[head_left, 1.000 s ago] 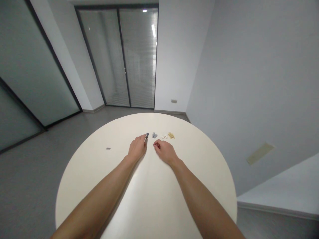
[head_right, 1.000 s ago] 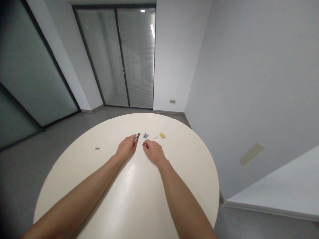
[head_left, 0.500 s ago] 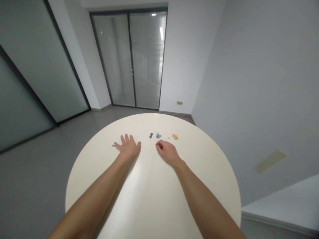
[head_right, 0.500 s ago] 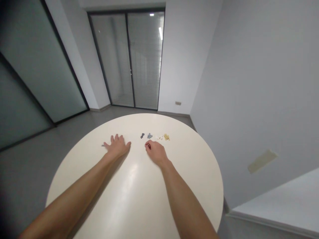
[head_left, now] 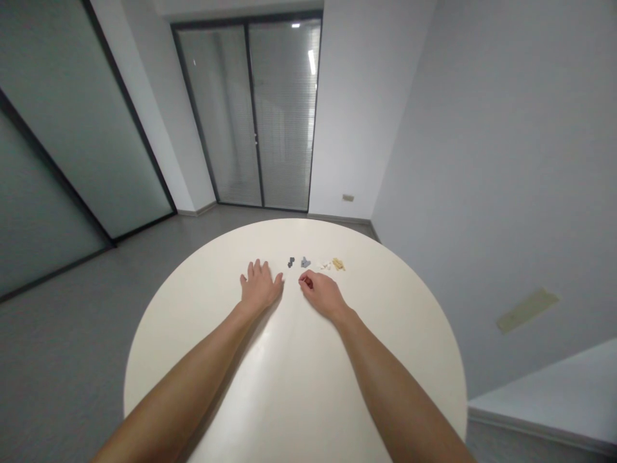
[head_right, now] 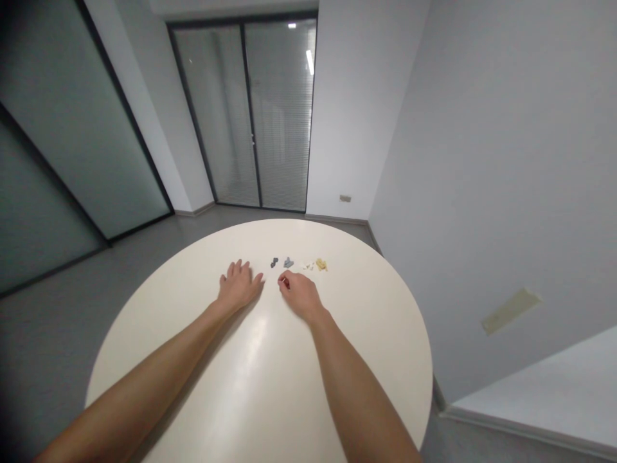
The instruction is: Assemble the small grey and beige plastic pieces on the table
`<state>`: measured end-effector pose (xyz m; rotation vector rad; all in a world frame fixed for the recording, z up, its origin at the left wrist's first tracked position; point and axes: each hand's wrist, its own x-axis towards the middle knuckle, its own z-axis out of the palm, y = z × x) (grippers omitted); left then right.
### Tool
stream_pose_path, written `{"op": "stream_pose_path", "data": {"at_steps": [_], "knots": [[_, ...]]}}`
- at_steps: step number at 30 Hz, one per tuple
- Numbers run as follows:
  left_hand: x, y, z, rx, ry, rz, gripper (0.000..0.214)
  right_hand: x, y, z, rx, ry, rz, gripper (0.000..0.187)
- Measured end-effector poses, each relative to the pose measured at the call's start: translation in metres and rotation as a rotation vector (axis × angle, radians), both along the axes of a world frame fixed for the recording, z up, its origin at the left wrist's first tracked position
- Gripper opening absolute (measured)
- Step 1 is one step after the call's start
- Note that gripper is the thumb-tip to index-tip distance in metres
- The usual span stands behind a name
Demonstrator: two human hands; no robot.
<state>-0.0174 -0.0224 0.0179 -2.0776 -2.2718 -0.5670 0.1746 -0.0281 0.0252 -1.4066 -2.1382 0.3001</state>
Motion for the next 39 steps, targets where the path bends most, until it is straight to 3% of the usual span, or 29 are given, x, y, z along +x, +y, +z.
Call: {"op": "stream_pose_path", "data": {"at_steps": [3,6,9,12,15,18,20,32,39], "knots": [[0.018,-0.006,0.0,0.029,-0.029,-0.128,0.059,0.0,0.0,0.0,0.01,0.005,0.004,0.015],[0.027,-0.006,-0.003,0.11,-0.103,-0.343,0.051,-0.001,0.0,-0.001,0.007,0.008,0.002,0.015],[0.027,0.0,-0.009,0.141,-0.256,-0.528,0.049,0.0,0.001,-0.002,0.02,-0.005,0.014,0.012],[0.021,0.01,-0.015,0.204,-0.407,-0.62,0.054,0.0,0.002,-0.004,0.046,-0.007,0.022,0.011],[0.012,0.016,-0.018,0.268,-0.439,-0.584,0.055,0.001,0.004,-0.007,0.052,0.007,0.019,0.012],[0.006,0.017,-0.015,0.253,-0.378,-0.449,0.046,0.001,0.004,-0.01,0.063,0.027,0.023,0.013],[0.003,0.015,-0.011,0.221,-0.325,-0.426,0.044,0.002,0.005,-0.011,0.072,0.033,0.031,0.013],[0.011,0.007,-0.007,0.143,-0.298,-0.513,0.04,0.001,0.005,-0.011,0.145,-0.025,0.104,0.015],[0.012,0.007,-0.007,0.131,-0.292,-0.543,0.035,0.002,0.007,-0.009,0.115,-0.043,0.103,0.015]]}}
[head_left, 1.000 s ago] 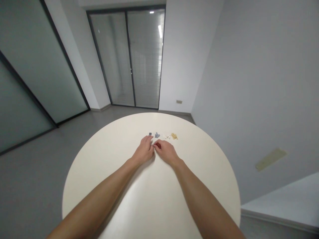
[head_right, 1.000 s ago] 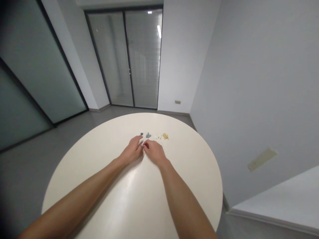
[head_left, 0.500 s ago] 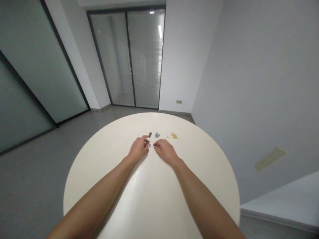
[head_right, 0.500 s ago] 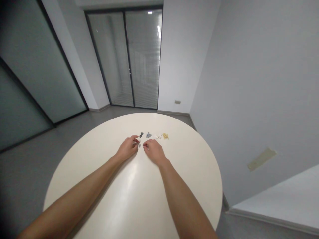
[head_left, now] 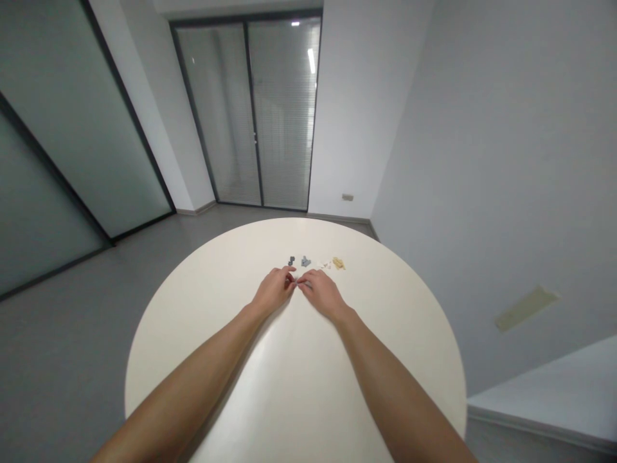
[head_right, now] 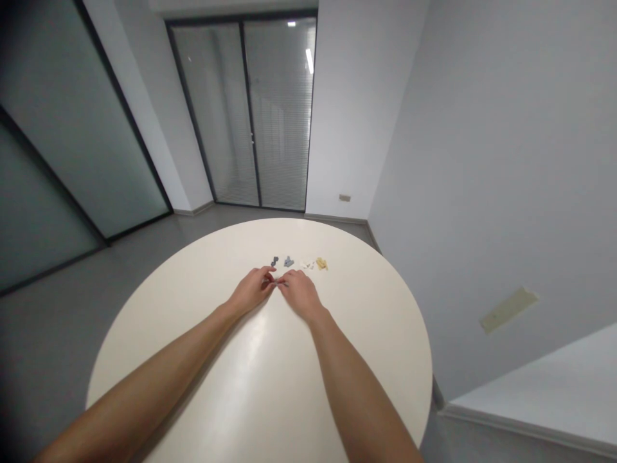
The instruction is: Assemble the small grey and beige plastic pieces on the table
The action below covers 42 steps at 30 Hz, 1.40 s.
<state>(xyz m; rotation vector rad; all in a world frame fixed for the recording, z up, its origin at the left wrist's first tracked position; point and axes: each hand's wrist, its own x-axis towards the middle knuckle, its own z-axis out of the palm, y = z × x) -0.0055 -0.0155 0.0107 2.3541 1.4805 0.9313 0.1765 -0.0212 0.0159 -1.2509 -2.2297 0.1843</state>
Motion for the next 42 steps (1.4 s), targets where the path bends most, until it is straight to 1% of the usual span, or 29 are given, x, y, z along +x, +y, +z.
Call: {"op": "stream_pose_path", "data": {"at_steps": [6,10,14,18,23,28,32,42], "knots": [[0.001,0.0,0.0,0.022,0.018,-0.004,0.031,0.0,-0.001,0.003,-0.038,0.01,-0.034,0.019],[0.0,-0.002,0.003,0.015,0.005,0.054,0.029,0.0,-0.002,0.007,-0.063,0.044,-0.084,0.02],[0.0,-0.004,0.006,0.004,0.031,0.07,0.022,0.0,-0.003,0.01,-0.036,0.076,-0.088,0.021],[0.0,-0.006,0.009,0.014,0.023,0.069,0.021,-0.001,-0.004,0.012,-0.009,0.116,-0.077,0.02],[0.0,-0.008,0.011,0.023,0.012,0.068,0.02,-0.001,-0.002,0.009,0.013,0.159,-0.058,0.02],[0.001,-0.009,0.013,0.034,0.0,0.076,0.021,-0.001,-0.001,0.005,0.03,0.171,-0.095,0.021],[0.002,-0.009,0.013,0.046,-0.01,0.07,0.021,0.0,-0.001,0.005,0.049,0.165,-0.131,0.018],[0.002,-0.008,0.011,0.027,-0.063,0.078,0.026,0.001,-0.002,0.008,0.044,0.158,-0.118,0.013]]}}
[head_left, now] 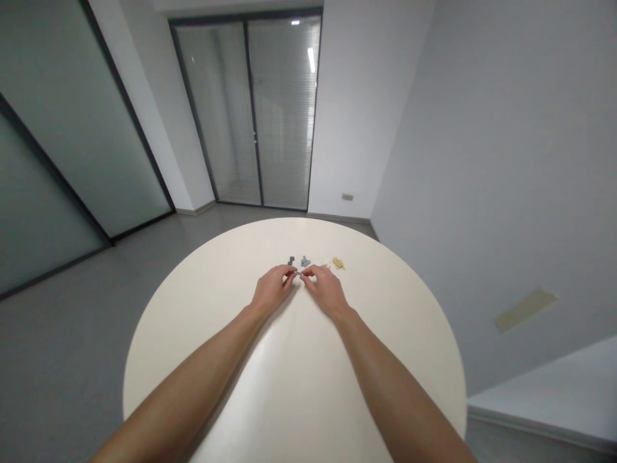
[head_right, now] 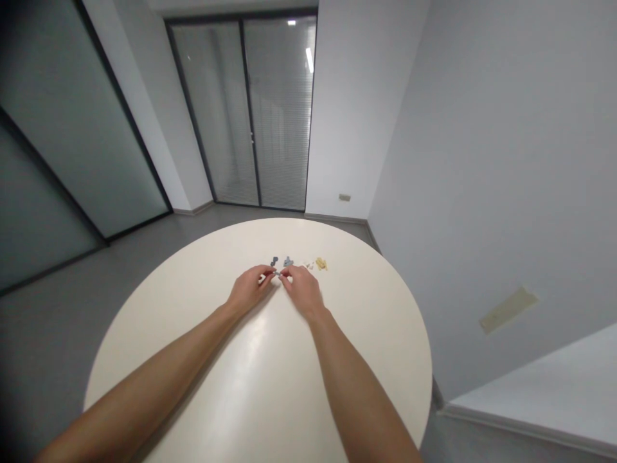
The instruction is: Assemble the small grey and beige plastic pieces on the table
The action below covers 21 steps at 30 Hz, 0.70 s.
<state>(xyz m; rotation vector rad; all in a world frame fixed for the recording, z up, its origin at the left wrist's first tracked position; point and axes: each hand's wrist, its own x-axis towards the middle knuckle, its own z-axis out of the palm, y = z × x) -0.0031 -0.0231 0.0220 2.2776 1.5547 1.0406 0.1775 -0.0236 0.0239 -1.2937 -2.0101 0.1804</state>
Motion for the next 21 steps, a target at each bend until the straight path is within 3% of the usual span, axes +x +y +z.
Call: {"op": "stream_pose_path", "data": {"at_steps": [21], "knots": [[-0.0004,0.0008,0.0011,-0.019,0.04,0.025,0.026,0.0001,0.0009,-0.0028,0.0,-0.003,0.007,0.013]]}}
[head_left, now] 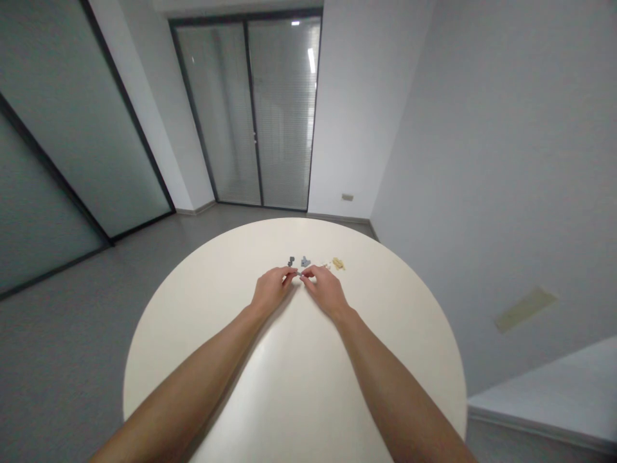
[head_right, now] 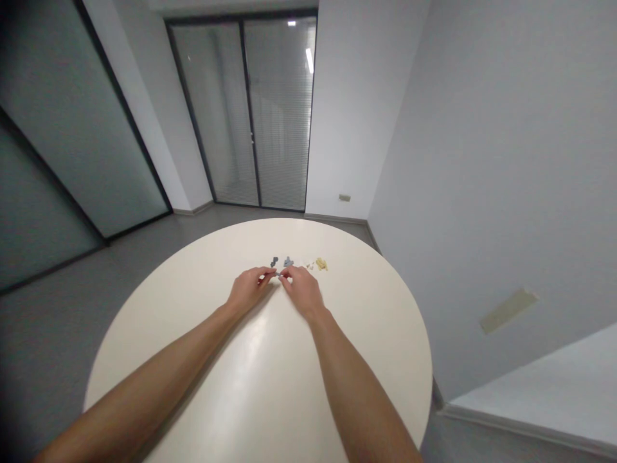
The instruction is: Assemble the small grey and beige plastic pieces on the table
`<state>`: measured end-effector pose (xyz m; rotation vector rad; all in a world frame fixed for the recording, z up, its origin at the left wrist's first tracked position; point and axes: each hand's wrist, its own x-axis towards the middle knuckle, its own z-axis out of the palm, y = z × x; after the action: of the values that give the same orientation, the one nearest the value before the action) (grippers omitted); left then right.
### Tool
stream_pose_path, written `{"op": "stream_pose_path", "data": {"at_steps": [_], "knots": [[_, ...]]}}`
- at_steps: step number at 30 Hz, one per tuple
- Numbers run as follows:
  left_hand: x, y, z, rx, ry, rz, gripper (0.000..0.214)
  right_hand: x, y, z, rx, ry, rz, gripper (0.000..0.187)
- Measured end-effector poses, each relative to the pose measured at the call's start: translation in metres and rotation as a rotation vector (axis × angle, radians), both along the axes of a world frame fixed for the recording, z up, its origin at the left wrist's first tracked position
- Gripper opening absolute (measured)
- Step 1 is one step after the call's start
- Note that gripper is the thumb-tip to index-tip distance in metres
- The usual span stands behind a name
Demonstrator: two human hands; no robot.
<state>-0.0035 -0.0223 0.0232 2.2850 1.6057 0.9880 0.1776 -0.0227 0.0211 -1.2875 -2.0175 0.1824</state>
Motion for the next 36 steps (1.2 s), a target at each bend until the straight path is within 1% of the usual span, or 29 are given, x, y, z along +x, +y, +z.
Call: {"op": "stream_pose_path", "data": {"at_steps": [6,14,20,25,31,36], "knots": [[0.001,-0.0003,0.0008,-0.015,-0.012,0.001,0.025,-0.0003,-0.0002,0.0003,0.016,0.023,-0.001,0.016],[0.002,-0.003,0.0026,0.006,0.008,-0.016,0.023,0.0005,0.0005,0.001,0.041,0.041,0.005,0.019],[0.003,-0.0045,0.0047,0.002,0.033,-0.023,0.021,0.0014,0.0001,0.001,0.028,0.06,0.032,0.021],[0.0021,-0.0042,0.0046,0.003,0.033,-0.029,0.024,0.0014,0.0016,-0.0021,0.028,0.087,0.072,0.022],[0.0024,-0.0044,0.0045,0.006,0.086,-0.052,0.027,0.004,0.0036,-0.0046,0.027,0.107,0.064,0.022],[0.0031,-0.0047,0.0028,0.043,0.133,-0.066,0.025,0.0062,0.0047,-0.006,0.025,0.111,0.069,0.02]]}}
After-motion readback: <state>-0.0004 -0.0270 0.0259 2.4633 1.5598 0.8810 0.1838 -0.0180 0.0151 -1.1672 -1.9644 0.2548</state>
